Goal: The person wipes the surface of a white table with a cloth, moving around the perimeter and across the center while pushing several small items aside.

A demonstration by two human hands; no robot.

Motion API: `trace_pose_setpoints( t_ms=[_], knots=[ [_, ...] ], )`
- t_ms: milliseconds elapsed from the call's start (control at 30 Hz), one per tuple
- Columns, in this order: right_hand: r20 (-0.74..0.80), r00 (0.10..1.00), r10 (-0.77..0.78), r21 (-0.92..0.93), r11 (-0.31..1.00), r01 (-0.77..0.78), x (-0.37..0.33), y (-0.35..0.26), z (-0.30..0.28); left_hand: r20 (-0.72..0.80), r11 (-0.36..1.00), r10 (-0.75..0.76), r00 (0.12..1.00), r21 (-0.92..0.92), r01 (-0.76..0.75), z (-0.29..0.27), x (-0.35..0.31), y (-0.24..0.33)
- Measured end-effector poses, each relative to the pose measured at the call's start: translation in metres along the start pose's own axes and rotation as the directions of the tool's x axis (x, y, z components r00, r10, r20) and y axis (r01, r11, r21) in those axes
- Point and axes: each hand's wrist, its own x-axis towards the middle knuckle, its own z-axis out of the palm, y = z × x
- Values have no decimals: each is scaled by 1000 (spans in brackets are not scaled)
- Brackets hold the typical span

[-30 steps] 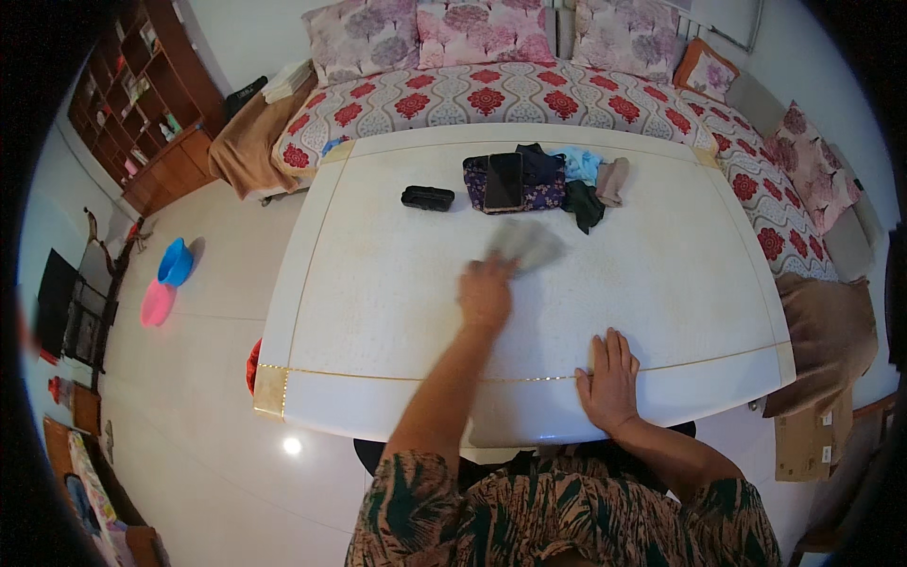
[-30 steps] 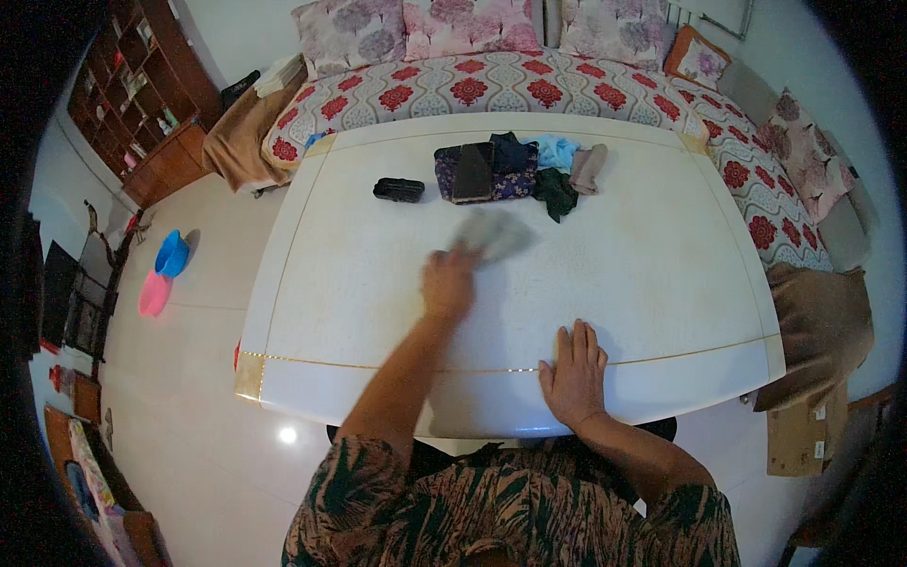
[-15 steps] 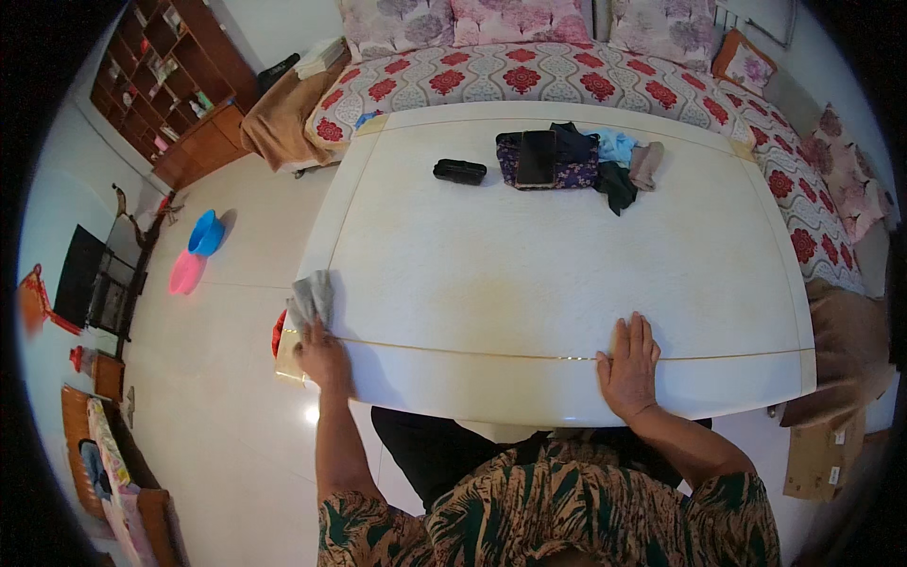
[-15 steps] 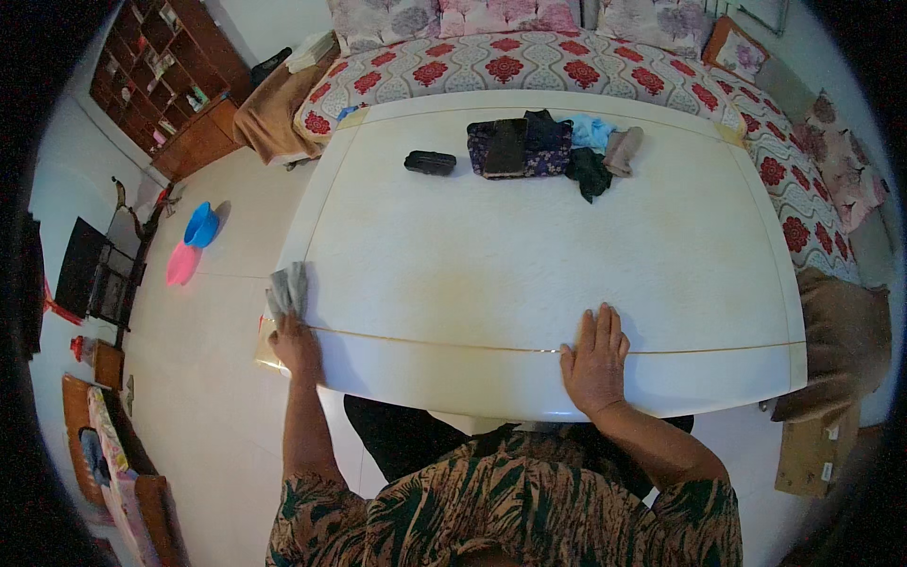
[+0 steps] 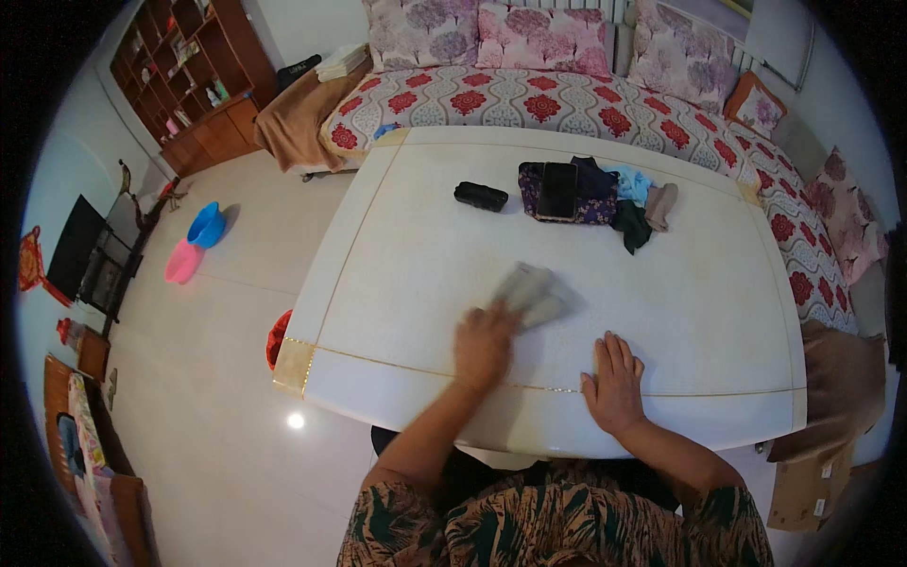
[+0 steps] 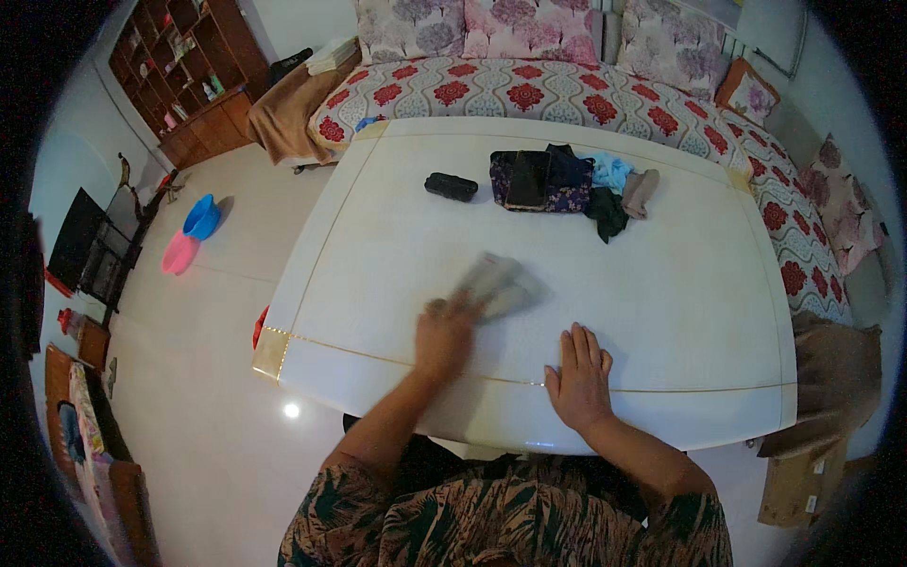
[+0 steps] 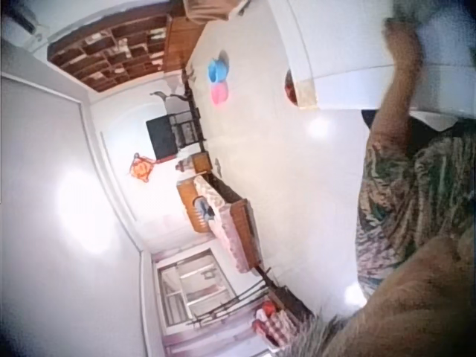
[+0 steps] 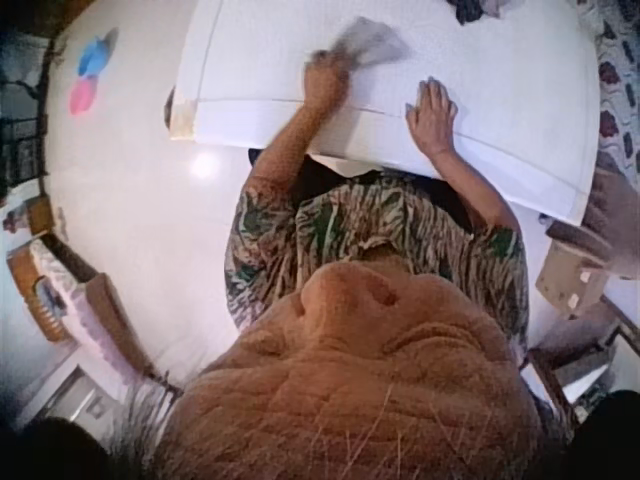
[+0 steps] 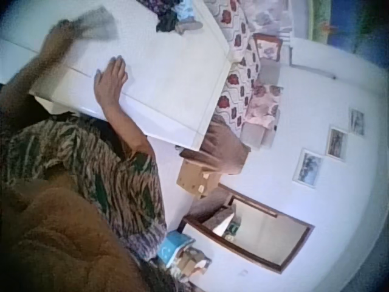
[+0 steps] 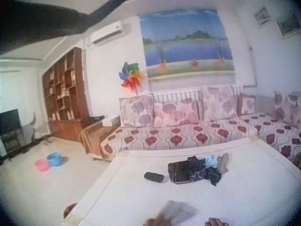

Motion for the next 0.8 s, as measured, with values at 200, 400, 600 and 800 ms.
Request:
trace_pose_setpoints(
  t_ms=[200, 400, 600, 800],
  knots=[
    [43, 999, 29, -16, 999, -28, -1, 0, -3, -230, 912, -346, 910, 147, 384, -10, 54, -138],
    [56, 998, 30, -20, 999, -29, 1, -3, -3, -321, 850, -419, 849, 191, 492, -11, 75, -211],
    [-1, 1000, 10, -34, 999, -10, -2, 0, 1, -372, 688, -590, 717, 234, 687, -46, 0, -284],
    [-25, 1000, 12, -22, 1000, -12, -1, 1, 1, -384, 643, -666, 640, 139, 753, -79, -92, -274]
  ],
)
